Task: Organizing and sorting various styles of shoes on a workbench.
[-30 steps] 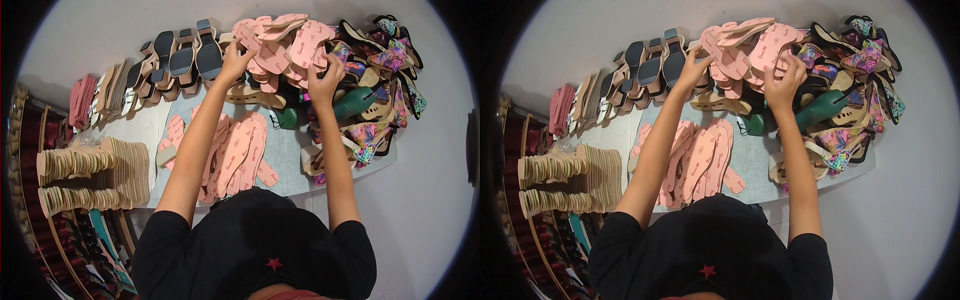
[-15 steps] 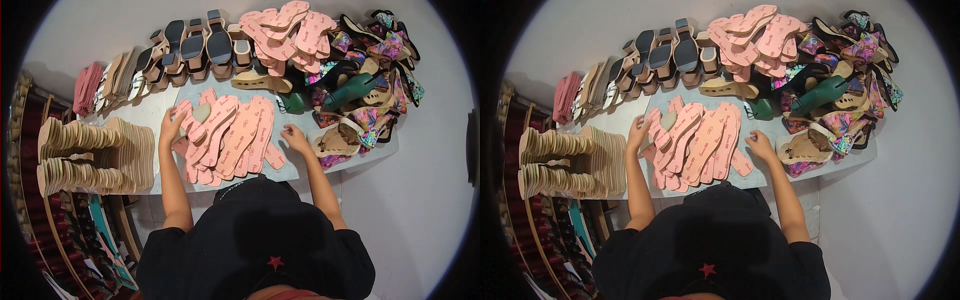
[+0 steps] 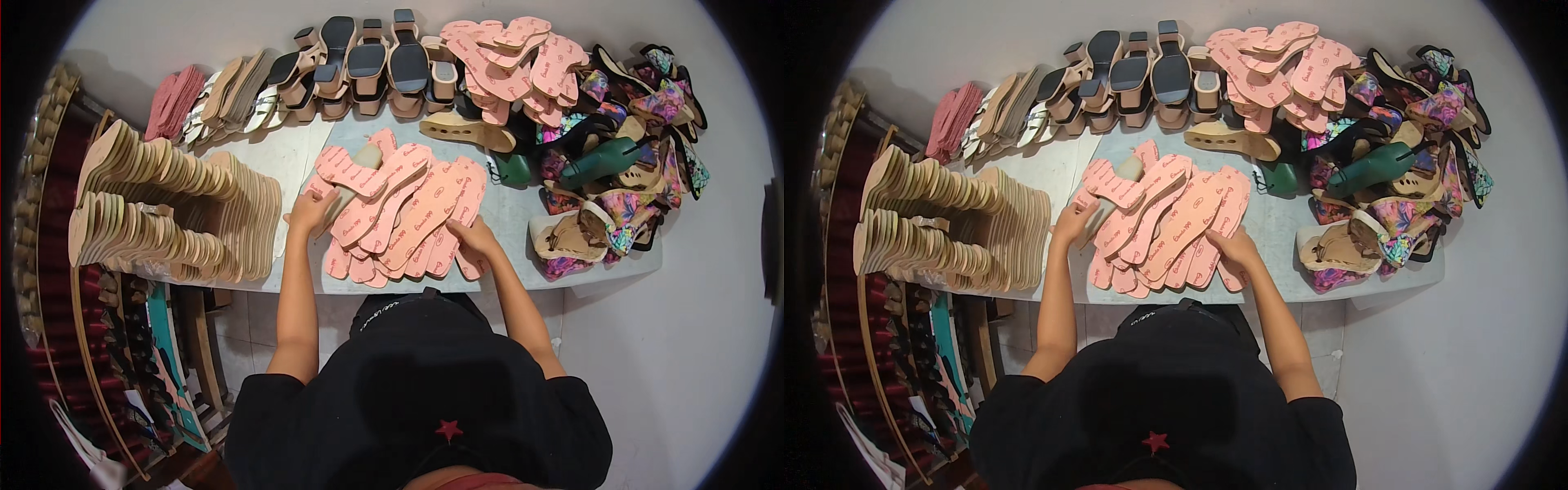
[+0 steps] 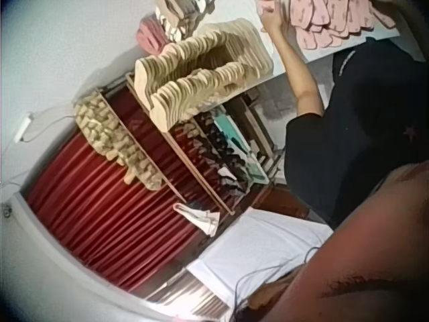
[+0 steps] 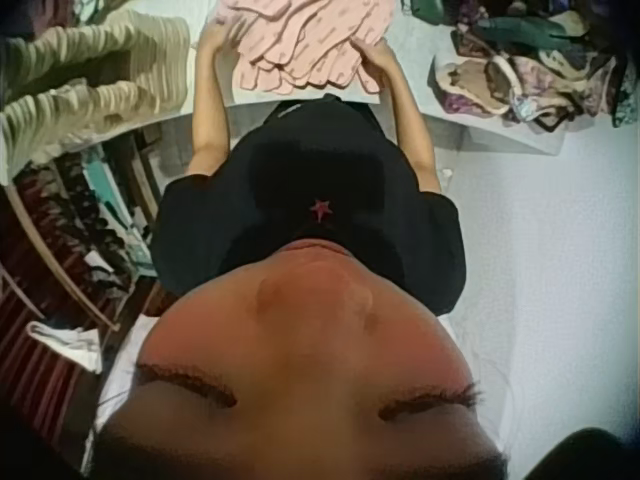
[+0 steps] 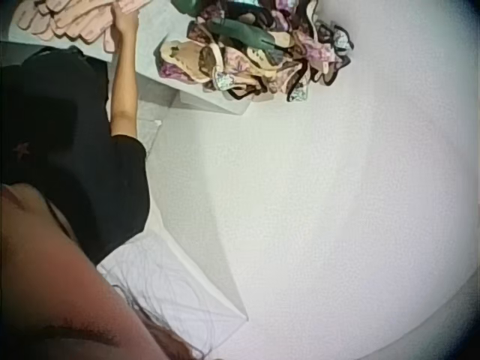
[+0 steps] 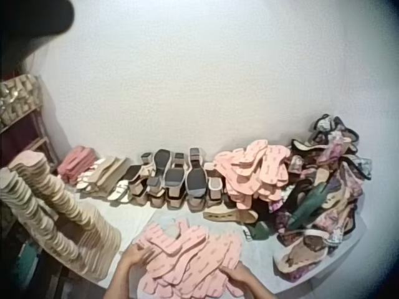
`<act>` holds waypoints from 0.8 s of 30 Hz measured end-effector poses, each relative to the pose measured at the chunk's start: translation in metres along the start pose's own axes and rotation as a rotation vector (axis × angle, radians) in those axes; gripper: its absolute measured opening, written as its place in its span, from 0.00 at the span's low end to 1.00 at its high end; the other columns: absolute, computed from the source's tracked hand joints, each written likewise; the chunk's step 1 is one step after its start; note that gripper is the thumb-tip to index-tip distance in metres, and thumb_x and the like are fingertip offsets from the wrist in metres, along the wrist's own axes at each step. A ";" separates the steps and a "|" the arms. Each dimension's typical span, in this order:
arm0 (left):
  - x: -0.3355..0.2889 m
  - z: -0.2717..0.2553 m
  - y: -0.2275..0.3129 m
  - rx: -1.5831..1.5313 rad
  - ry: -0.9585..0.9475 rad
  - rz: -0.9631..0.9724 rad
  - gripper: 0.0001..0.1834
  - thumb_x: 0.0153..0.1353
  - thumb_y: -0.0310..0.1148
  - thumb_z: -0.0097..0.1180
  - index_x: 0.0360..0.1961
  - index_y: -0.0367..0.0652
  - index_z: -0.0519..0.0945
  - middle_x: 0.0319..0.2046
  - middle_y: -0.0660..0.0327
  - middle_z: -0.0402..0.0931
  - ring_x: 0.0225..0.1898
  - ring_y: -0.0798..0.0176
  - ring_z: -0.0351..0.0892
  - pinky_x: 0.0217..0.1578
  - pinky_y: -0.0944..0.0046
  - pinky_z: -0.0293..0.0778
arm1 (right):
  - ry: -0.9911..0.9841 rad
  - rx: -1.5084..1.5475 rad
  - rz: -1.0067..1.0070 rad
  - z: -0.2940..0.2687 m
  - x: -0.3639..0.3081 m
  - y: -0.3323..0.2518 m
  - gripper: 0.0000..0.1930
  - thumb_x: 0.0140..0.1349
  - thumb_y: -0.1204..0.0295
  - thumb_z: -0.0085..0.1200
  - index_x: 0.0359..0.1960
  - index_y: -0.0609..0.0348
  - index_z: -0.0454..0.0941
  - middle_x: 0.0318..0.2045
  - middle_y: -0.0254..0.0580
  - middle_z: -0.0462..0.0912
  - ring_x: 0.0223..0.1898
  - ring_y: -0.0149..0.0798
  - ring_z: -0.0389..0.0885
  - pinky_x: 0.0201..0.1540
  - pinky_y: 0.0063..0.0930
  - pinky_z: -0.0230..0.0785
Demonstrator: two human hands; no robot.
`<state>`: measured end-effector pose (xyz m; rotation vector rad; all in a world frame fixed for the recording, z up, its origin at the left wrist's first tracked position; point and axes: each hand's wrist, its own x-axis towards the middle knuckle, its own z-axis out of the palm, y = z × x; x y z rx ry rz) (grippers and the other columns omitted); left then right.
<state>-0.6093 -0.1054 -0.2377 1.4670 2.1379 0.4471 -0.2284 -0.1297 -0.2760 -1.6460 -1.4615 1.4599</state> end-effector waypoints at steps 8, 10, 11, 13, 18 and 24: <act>0.039 0.009 -0.012 0.078 0.074 0.001 0.49 0.35 0.65 0.58 0.49 0.33 0.70 0.46 0.43 0.68 0.48 0.49 0.67 0.51 0.53 0.62 | -0.080 0.495 0.210 0.006 -0.032 -0.049 0.22 0.53 0.69 0.56 0.47 0.69 0.69 0.39 0.46 0.77 0.35 0.34 0.77 0.36 0.24 0.69; 0.047 0.008 -0.023 -0.004 0.059 -0.106 0.44 0.34 0.60 0.63 0.44 0.32 0.73 0.40 0.46 0.73 0.42 0.54 0.73 0.41 0.56 0.70 | -0.125 0.605 0.193 0.008 -0.026 -0.036 0.24 0.52 0.71 0.56 0.49 0.71 0.66 0.43 0.48 0.75 0.42 0.38 0.76 0.43 0.27 0.68; 0.048 0.004 -0.021 -0.003 0.055 -0.101 0.44 0.34 0.60 0.63 0.44 0.32 0.73 0.40 0.46 0.73 0.42 0.54 0.73 0.41 0.56 0.70 | -0.164 0.541 0.190 0.005 -0.024 -0.033 0.25 0.52 0.71 0.56 0.50 0.71 0.64 0.45 0.48 0.74 0.44 0.39 0.74 0.47 0.29 0.67; 0.050 -0.003 -0.017 -0.283 -0.400 -0.164 0.38 0.34 0.56 0.66 0.38 0.33 0.76 0.29 0.53 0.77 0.30 0.61 0.78 0.29 0.65 0.74 | -0.200 0.479 0.187 0.000 -0.022 -0.025 0.26 0.53 0.71 0.56 0.51 0.72 0.63 0.47 0.49 0.72 0.47 0.40 0.73 0.50 0.31 0.65; 0.028 0.008 -0.008 -0.381 -0.420 0.010 0.31 0.42 0.53 0.64 0.39 0.36 0.76 0.25 0.60 0.77 0.23 0.69 0.75 0.24 0.71 0.71 | -0.278 0.586 0.088 0.003 -0.017 -0.013 0.23 0.54 0.72 0.53 0.51 0.69 0.64 0.48 0.47 0.72 0.48 0.40 0.72 0.52 0.31 0.64; 0.006 0.018 0.031 -0.920 -0.459 0.078 0.39 0.48 0.49 0.61 0.57 0.39 0.61 0.48 0.55 0.68 0.44 0.66 0.72 0.42 0.68 0.69 | -0.204 0.687 0.134 0.007 -0.016 -0.002 0.35 0.57 0.52 0.47 0.57 0.68 0.58 0.54 0.49 0.67 0.56 0.40 0.65 0.60 0.32 0.52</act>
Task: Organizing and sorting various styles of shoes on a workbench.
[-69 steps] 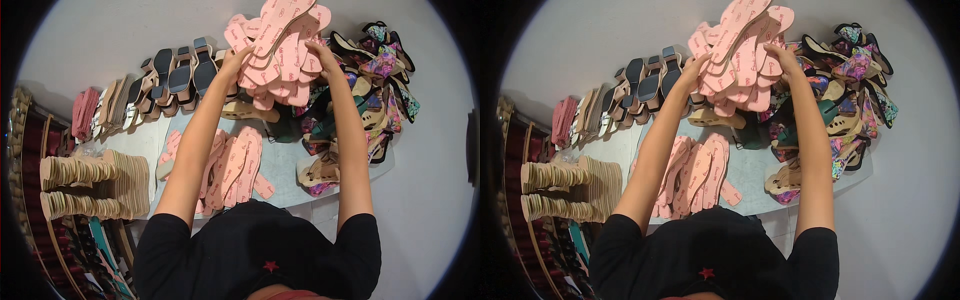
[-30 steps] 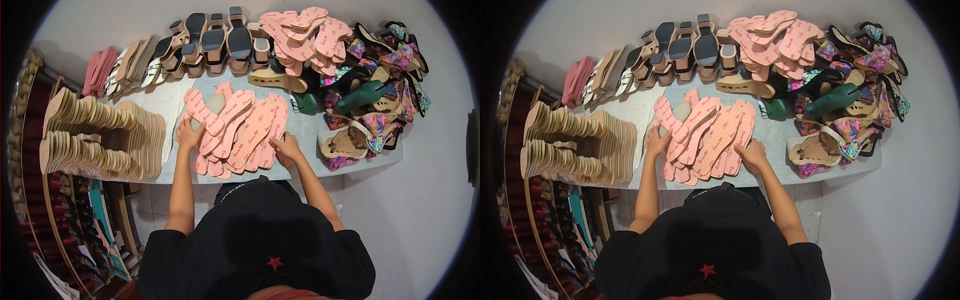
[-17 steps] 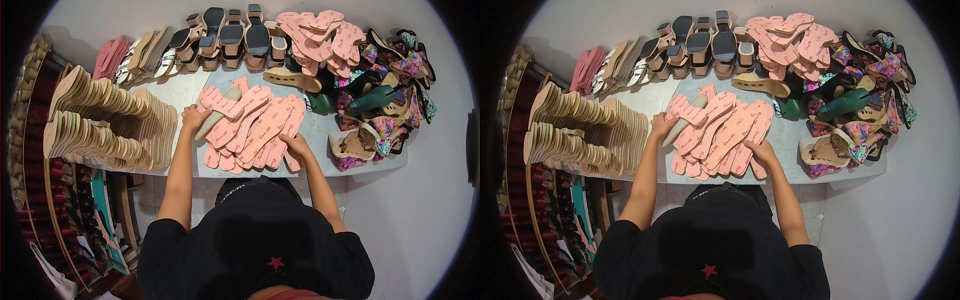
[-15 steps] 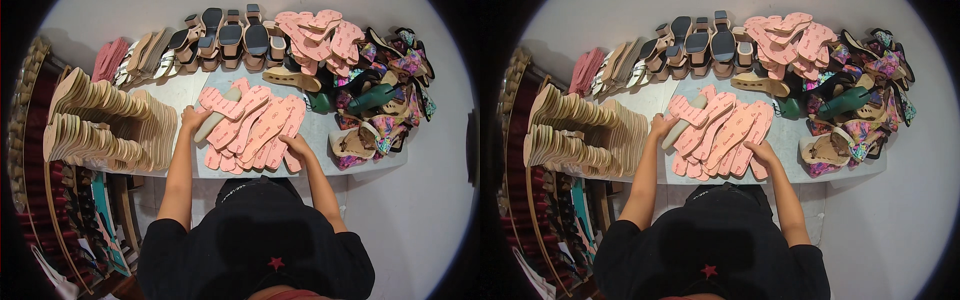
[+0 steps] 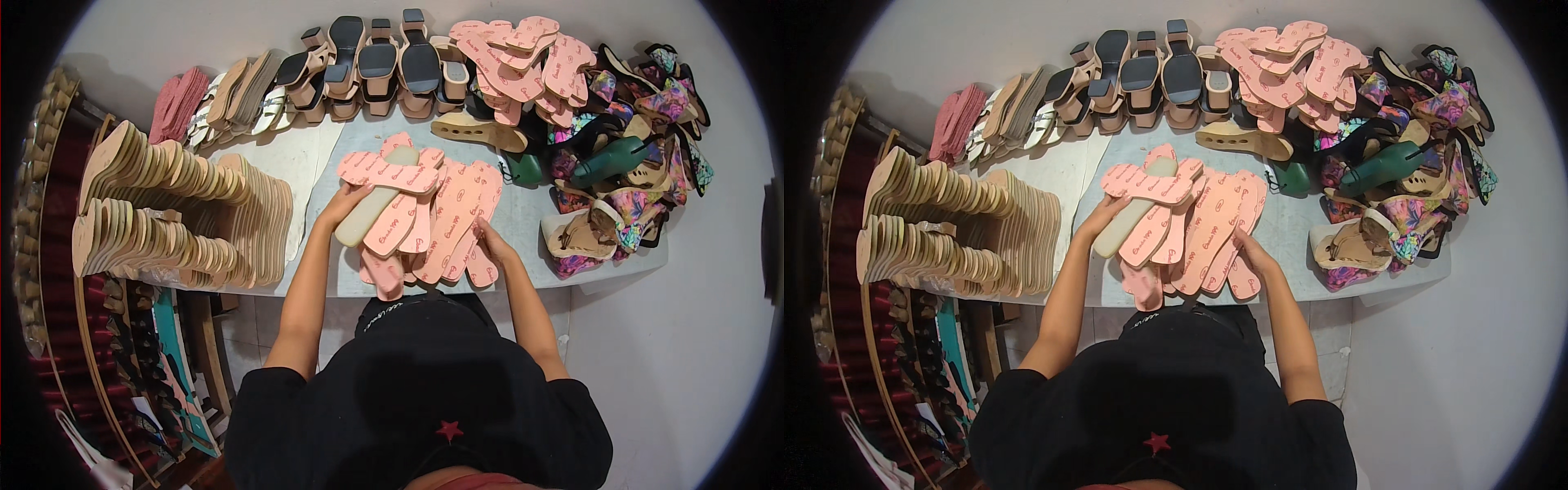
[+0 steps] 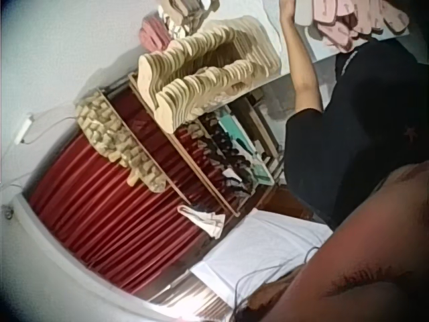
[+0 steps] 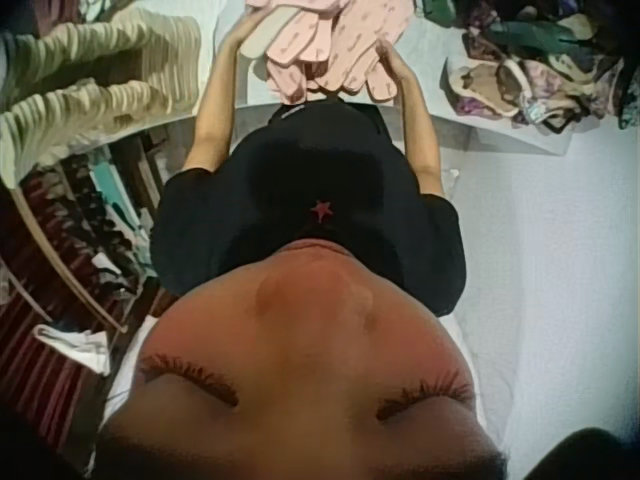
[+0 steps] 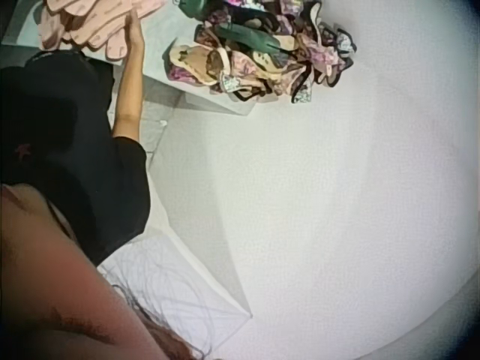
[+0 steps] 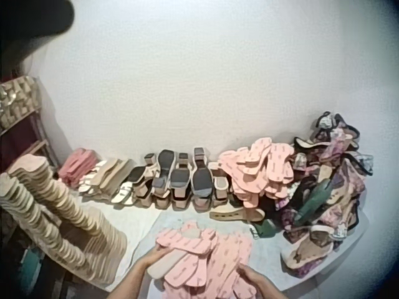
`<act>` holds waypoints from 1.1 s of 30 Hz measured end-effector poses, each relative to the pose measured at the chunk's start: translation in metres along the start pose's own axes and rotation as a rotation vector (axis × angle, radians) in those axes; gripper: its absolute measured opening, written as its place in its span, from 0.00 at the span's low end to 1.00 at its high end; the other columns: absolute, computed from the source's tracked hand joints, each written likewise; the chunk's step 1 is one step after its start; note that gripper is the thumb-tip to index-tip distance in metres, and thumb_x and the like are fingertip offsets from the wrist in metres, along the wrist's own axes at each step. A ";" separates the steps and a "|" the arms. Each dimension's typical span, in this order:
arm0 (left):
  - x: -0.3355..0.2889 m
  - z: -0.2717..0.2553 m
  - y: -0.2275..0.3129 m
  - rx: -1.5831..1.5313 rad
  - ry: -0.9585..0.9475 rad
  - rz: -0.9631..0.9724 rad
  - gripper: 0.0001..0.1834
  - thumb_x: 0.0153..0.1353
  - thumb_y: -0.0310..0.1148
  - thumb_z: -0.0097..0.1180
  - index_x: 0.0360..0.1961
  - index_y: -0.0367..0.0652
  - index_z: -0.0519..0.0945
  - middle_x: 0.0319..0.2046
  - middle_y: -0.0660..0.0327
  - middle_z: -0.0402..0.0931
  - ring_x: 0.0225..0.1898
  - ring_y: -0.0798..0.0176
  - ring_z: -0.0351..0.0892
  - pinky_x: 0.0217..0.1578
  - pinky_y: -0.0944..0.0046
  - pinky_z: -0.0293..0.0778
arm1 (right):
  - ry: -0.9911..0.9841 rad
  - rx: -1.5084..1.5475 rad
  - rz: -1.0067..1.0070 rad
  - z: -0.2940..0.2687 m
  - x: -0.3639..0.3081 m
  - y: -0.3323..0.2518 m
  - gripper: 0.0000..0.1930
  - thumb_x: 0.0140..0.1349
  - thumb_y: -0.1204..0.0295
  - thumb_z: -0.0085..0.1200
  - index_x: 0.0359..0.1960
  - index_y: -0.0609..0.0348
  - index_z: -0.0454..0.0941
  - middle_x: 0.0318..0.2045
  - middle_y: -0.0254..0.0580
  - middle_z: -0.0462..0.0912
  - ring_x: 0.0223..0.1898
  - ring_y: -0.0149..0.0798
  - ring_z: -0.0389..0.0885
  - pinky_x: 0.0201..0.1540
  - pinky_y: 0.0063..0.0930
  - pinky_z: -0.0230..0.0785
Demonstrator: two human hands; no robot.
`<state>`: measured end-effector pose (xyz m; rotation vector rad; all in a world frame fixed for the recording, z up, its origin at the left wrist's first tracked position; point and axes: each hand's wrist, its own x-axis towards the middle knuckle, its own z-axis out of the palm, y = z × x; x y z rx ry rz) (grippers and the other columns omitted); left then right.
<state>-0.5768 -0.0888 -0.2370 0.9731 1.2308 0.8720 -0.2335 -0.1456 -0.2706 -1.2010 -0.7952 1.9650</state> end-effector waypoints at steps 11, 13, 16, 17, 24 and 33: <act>-0.043 0.014 0.006 -0.087 0.182 -0.214 0.34 0.42 0.36 0.67 0.47 0.26 0.67 0.35 0.50 0.76 0.34 0.62 0.79 0.34 0.64 0.76 | 0.169 0.040 -0.041 0.044 -0.014 -0.028 0.25 0.56 0.70 0.51 0.54 0.64 0.59 0.46 0.48 0.71 0.44 0.41 0.74 0.45 0.35 0.70; -0.040 0.016 -0.001 -0.082 0.198 -0.257 0.34 0.42 0.36 0.67 0.46 0.27 0.67 0.37 0.50 0.75 0.35 0.61 0.78 0.35 0.64 0.76 | 0.153 0.031 -0.042 0.049 -0.018 -0.031 0.24 0.55 0.74 0.52 0.53 0.64 0.59 0.46 0.49 0.71 0.44 0.42 0.75 0.43 0.36 0.72; -0.032 0.012 -0.004 -0.106 0.158 -0.321 0.33 0.44 0.36 0.66 0.48 0.28 0.67 0.41 0.49 0.74 0.38 0.60 0.77 0.37 0.63 0.75 | 0.098 0.043 -0.065 0.049 -0.018 -0.029 0.26 0.52 0.79 0.53 0.53 0.64 0.58 0.45 0.49 0.71 0.44 0.42 0.75 0.43 0.35 0.72; -0.029 0.012 -0.004 -0.121 0.100 -0.335 0.33 0.44 0.35 0.66 0.48 0.29 0.66 0.41 0.50 0.74 0.38 0.60 0.77 0.38 0.62 0.75 | 0.113 0.038 -0.126 0.049 -0.016 -0.023 0.26 0.51 0.80 0.54 0.52 0.65 0.59 0.44 0.49 0.71 0.43 0.41 0.75 0.43 0.34 0.73; -0.026 0.033 -0.004 -0.148 0.030 -0.133 0.31 0.46 0.30 0.63 0.51 0.35 0.64 0.42 0.53 0.72 0.41 0.60 0.76 0.41 0.61 0.74 | 0.185 -0.053 -0.235 0.051 -0.019 -0.016 0.24 0.49 0.83 0.54 0.49 0.69 0.61 0.41 0.47 0.75 0.38 0.39 0.78 0.40 0.30 0.74; -0.022 0.044 0.011 -0.292 -0.112 -0.072 0.33 0.47 0.29 0.61 0.55 0.41 0.60 0.46 0.57 0.69 0.45 0.61 0.73 0.46 0.59 0.71 | 0.134 0.005 -0.298 0.054 -0.031 -0.039 0.19 0.50 0.79 0.55 0.45 0.70 0.66 0.36 0.46 0.76 0.36 0.36 0.77 0.39 0.28 0.73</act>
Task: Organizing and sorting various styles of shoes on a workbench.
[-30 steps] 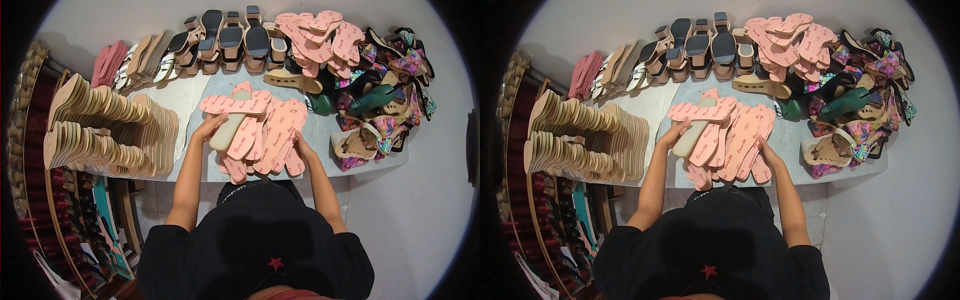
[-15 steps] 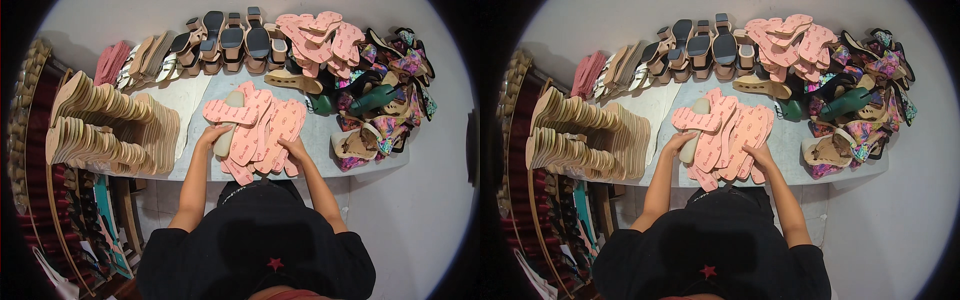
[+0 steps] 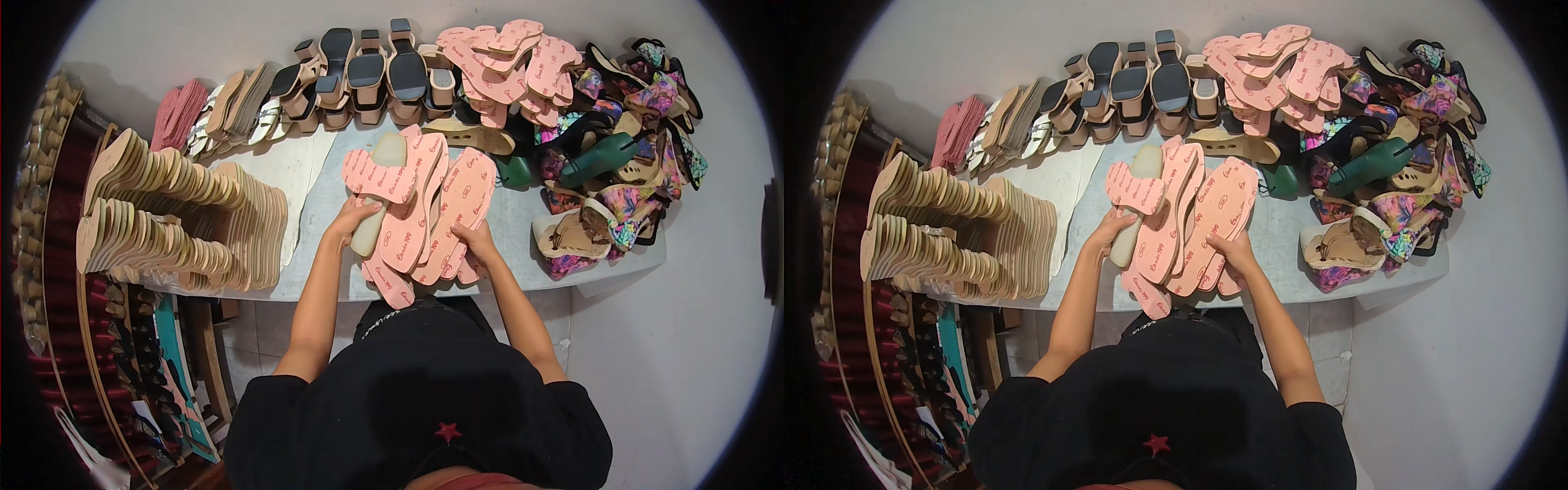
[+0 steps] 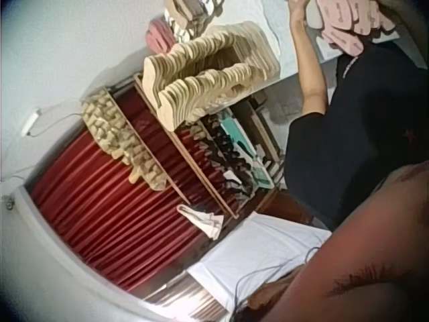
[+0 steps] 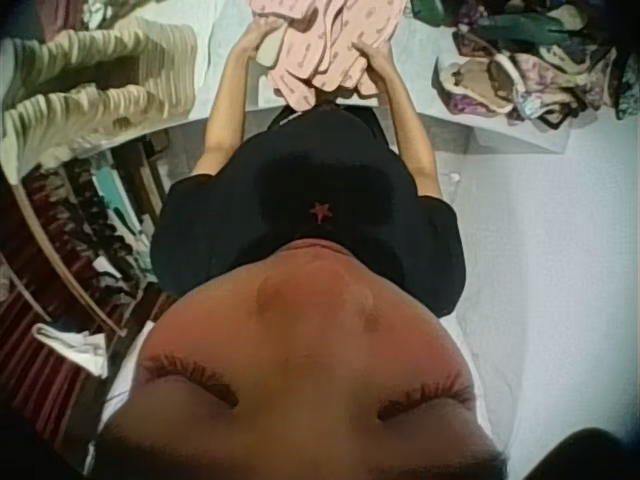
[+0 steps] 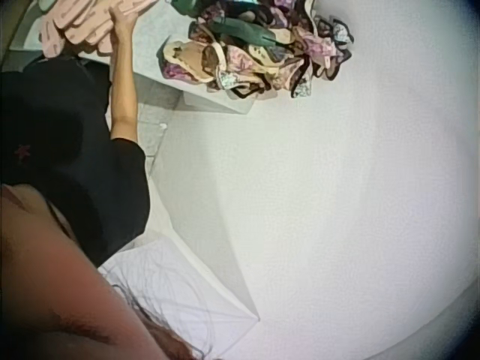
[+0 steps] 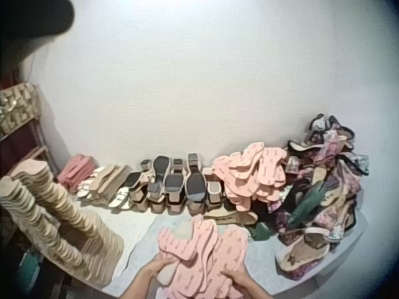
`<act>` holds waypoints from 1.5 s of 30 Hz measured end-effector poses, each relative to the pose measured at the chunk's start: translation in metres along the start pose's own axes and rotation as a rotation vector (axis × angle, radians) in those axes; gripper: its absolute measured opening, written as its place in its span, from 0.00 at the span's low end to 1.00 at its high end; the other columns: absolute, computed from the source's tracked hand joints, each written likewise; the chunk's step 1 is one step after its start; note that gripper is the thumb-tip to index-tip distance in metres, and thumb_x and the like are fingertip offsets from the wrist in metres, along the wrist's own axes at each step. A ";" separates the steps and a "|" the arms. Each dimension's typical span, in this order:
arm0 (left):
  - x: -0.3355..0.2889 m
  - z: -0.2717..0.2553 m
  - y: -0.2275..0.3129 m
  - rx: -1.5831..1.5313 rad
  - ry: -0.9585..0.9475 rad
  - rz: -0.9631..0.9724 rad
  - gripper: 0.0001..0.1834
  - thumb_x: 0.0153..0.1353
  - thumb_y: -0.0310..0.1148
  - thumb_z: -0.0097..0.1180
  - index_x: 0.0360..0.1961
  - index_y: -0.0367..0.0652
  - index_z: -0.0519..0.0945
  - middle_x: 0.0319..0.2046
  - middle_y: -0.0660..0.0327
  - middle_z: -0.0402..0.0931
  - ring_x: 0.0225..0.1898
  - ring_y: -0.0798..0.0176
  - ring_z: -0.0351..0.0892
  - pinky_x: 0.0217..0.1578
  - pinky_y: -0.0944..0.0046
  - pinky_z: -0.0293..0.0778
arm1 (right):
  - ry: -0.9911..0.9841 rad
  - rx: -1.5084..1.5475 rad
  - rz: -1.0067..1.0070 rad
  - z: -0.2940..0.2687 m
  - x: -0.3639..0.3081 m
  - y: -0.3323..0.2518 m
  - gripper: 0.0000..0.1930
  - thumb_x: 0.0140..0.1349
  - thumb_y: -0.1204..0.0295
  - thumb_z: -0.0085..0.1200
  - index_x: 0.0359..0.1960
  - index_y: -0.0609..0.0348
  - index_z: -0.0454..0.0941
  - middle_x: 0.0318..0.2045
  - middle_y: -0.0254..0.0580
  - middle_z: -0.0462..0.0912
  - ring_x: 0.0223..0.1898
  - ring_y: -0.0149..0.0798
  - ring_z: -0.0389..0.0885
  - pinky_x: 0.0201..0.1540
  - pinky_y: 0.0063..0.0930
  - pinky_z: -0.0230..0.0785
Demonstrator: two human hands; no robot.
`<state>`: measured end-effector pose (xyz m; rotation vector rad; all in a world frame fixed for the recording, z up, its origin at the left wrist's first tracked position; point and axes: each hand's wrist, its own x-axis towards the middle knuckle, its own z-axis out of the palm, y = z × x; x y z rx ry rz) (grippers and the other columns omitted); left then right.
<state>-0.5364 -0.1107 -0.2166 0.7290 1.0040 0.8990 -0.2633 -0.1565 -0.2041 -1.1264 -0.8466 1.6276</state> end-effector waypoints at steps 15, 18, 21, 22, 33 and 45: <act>0.017 0.077 0.151 0.104 -0.033 0.345 0.26 0.47 0.26 0.60 0.49 0.38 0.67 0.43 0.58 0.73 0.40 0.65 0.75 0.40 0.65 0.73 | -0.072 -0.160 -0.459 -0.009 0.052 -0.131 0.24 0.46 0.71 0.61 0.44 0.67 0.69 0.37 0.39 0.77 0.36 0.30 0.76 0.40 0.24 0.69; 0.036 0.108 0.202 0.140 -0.065 0.442 0.27 0.49 0.34 0.60 0.49 0.35 0.67 0.39 0.57 0.74 0.37 0.64 0.77 0.38 0.64 0.74 | -0.077 -0.181 -0.531 -0.002 0.068 -0.204 0.20 0.47 0.71 0.61 0.42 0.66 0.72 0.36 0.38 0.78 0.36 0.29 0.76 0.40 0.24 0.69; 0.064 0.149 0.249 0.209 0.025 0.457 0.29 0.47 0.40 0.62 0.47 0.34 0.68 0.35 0.55 0.75 0.31 0.64 0.77 0.31 0.66 0.75 | -0.066 -0.270 -0.644 -0.013 0.091 -0.272 0.19 0.48 0.70 0.60 0.41 0.66 0.73 0.35 0.38 0.78 0.35 0.30 0.76 0.40 0.24 0.70; 0.084 0.155 0.261 0.209 -0.010 0.457 0.29 0.47 0.41 0.63 0.47 0.34 0.68 0.34 0.55 0.75 0.31 0.64 0.77 0.30 0.66 0.75 | -0.063 -0.297 -0.612 -0.020 0.101 -0.290 0.21 0.49 0.68 0.58 0.44 0.66 0.71 0.37 0.39 0.78 0.36 0.31 0.77 0.40 0.25 0.70; 0.294 0.214 0.220 0.734 0.203 0.329 0.49 0.46 0.58 0.56 0.56 0.27 0.58 0.47 0.46 0.68 0.48 0.55 0.70 0.48 0.59 0.66 | 0.596 -1.017 -0.332 -0.133 0.245 -0.293 0.49 0.39 0.41 0.56 0.47 0.83 0.64 0.45 0.69 0.71 0.50 0.54 0.70 0.53 0.31 0.61; 0.271 0.187 0.225 0.738 0.075 0.195 0.52 0.46 0.66 0.48 0.60 0.33 0.54 0.58 0.42 0.54 0.57 0.47 0.59 0.53 0.50 0.58 | 0.863 -1.231 -0.449 -0.077 0.197 -0.297 0.52 0.40 0.43 0.54 0.56 0.76 0.47 0.53 0.70 0.55 0.56 0.63 0.54 0.56 0.52 0.50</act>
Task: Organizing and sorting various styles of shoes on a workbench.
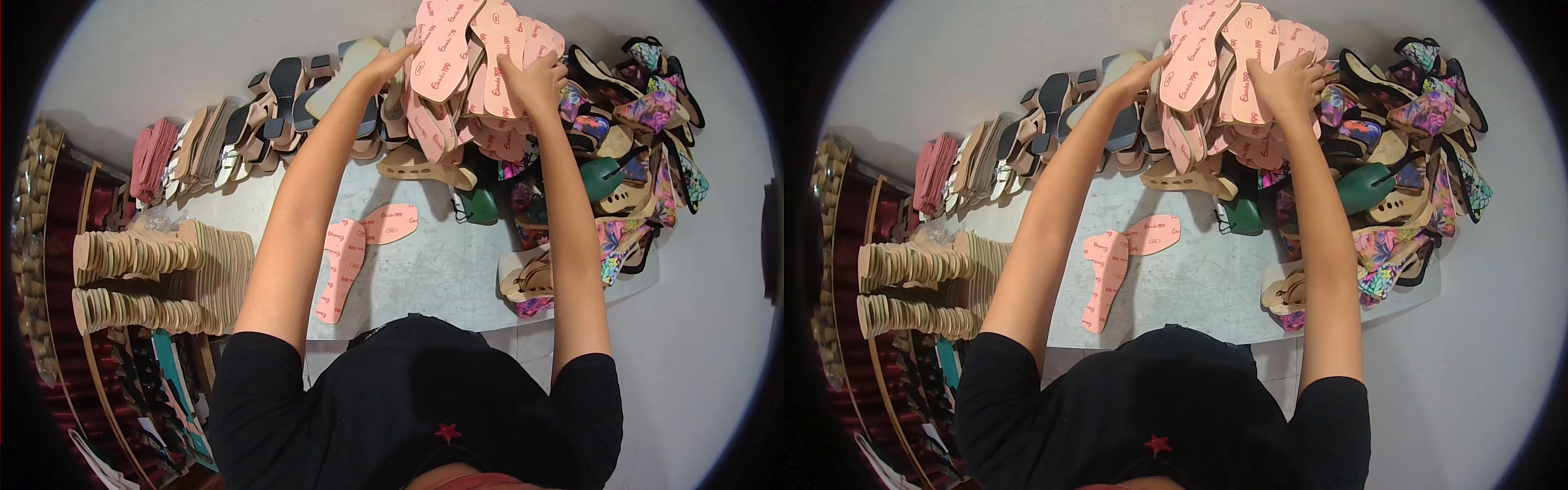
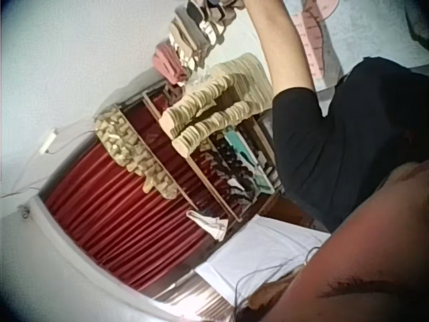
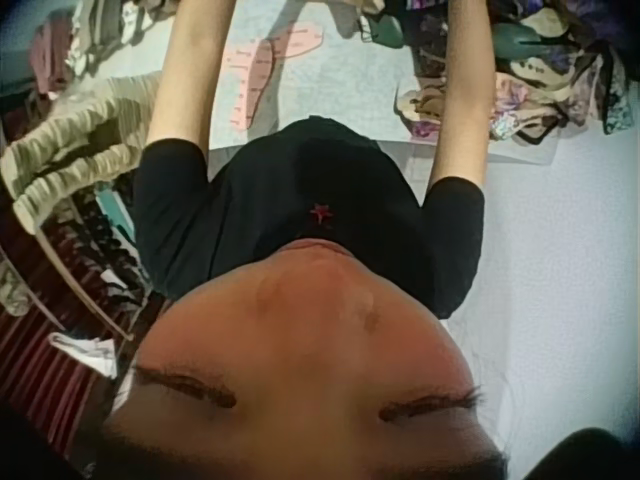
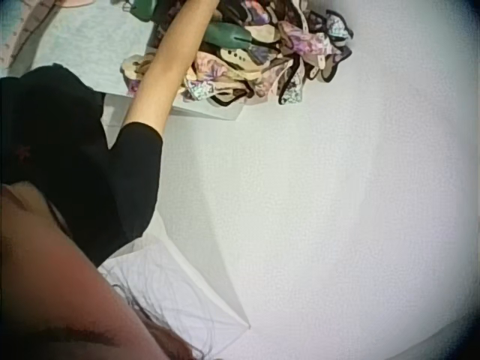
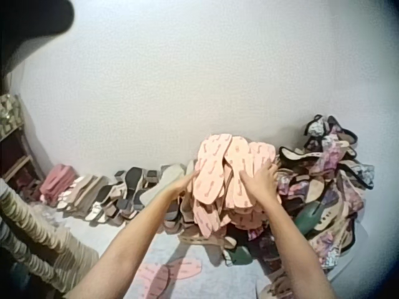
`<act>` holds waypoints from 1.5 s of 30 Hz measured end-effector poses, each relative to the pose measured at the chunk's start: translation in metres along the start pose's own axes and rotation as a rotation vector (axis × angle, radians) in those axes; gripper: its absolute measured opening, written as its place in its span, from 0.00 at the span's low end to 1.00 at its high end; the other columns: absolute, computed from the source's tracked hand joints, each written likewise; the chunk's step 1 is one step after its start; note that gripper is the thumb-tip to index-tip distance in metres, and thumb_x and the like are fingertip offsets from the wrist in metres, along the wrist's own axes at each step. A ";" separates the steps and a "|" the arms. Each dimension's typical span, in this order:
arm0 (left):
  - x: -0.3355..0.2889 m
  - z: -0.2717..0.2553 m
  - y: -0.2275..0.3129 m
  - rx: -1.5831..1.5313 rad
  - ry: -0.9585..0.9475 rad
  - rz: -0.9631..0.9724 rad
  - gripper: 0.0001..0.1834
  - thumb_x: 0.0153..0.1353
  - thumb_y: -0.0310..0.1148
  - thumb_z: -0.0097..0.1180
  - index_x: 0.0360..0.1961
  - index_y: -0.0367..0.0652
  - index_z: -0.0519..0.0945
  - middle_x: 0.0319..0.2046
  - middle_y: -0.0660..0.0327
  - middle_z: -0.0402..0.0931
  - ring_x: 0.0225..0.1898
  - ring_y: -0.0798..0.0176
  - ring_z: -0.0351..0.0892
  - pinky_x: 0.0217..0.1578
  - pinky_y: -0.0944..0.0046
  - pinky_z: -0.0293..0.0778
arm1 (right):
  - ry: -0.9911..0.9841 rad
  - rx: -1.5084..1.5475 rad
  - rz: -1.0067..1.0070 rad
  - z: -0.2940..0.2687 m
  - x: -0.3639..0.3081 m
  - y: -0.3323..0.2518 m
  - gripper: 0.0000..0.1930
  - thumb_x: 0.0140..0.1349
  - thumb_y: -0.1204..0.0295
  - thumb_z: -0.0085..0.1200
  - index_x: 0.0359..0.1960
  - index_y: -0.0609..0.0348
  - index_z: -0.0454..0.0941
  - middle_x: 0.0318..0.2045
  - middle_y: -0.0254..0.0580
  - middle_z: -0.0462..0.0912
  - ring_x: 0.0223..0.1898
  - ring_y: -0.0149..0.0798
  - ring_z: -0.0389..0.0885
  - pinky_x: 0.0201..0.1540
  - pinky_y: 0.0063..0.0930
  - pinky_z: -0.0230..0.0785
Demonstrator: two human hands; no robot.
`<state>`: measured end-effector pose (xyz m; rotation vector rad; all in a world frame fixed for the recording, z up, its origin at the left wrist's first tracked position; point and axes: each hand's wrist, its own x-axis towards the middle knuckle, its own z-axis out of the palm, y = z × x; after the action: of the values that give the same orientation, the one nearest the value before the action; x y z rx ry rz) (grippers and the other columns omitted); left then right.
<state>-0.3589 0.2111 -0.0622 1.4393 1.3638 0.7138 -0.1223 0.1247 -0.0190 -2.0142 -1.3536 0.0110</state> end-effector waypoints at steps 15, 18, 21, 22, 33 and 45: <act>-0.033 -0.050 -0.072 0.240 0.323 0.159 0.32 0.45 0.39 0.57 0.54 0.47 0.65 0.49 0.52 0.67 0.52 0.56 0.65 0.51 0.59 0.61 | 0.338 -0.014 -0.404 -0.012 -0.069 -0.034 0.39 0.46 0.53 0.56 0.55 0.68 0.57 0.52 0.63 0.55 0.54 0.59 0.52 0.55 0.50 0.46; -0.042 -0.056 -0.104 0.714 0.542 0.124 0.31 0.43 0.37 0.58 0.53 0.51 0.67 0.50 0.51 0.66 0.53 0.52 0.64 0.51 0.54 0.60 | 0.325 0.383 -0.660 -0.005 -0.128 -0.041 0.23 0.46 0.65 0.56 0.43 0.63 0.67 0.42 0.53 0.65 0.44 0.52 0.61 0.50 0.46 0.51; -0.059 -0.057 -0.117 0.733 0.544 0.084 0.32 0.41 0.38 0.60 0.52 0.55 0.67 0.51 0.53 0.65 0.55 0.50 0.59 0.52 0.48 0.58 | -0.304 0.613 -0.401 0.023 -0.187 -0.030 0.12 0.47 0.68 0.54 0.32 0.61 0.72 0.28 0.45 0.75 0.29 0.44 0.74 0.36 0.35 0.67; -0.063 -0.059 -0.122 0.734 0.506 0.079 0.32 0.41 0.38 0.60 0.53 0.55 0.67 0.52 0.55 0.63 0.58 0.49 0.56 0.52 0.47 0.56 | -0.449 0.576 -0.343 0.037 -0.202 -0.024 0.15 0.46 0.67 0.55 0.34 0.62 0.72 0.29 0.46 0.76 0.29 0.44 0.76 0.33 0.34 0.68; -0.240 -0.019 -0.240 0.312 0.673 -0.106 0.27 0.42 0.40 0.62 0.44 0.41 0.69 0.38 0.50 0.66 0.44 0.48 0.63 0.46 0.54 0.61 | -0.698 0.208 -0.728 0.132 -0.285 0.029 0.29 0.40 0.70 0.60 0.47 0.61 0.66 0.52 0.50 0.65 0.54 0.49 0.63 0.49 0.41 0.62; -0.383 0.022 -0.276 0.548 0.256 -0.279 0.38 0.25 0.42 0.66 0.43 0.40 0.70 0.39 0.47 0.69 0.41 0.46 0.69 0.42 0.54 0.68 | -0.771 -0.113 -0.890 0.131 -0.293 0.013 0.42 0.25 0.61 0.67 0.46 0.70 0.65 0.38 0.52 0.67 0.45 0.50 0.65 0.43 0.39 0.64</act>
<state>-0.5169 -0.1952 -0.2439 1.5569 2.0253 0.3595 -0.2936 -0.0466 -0.2306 -1.3410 -2.6847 0.3379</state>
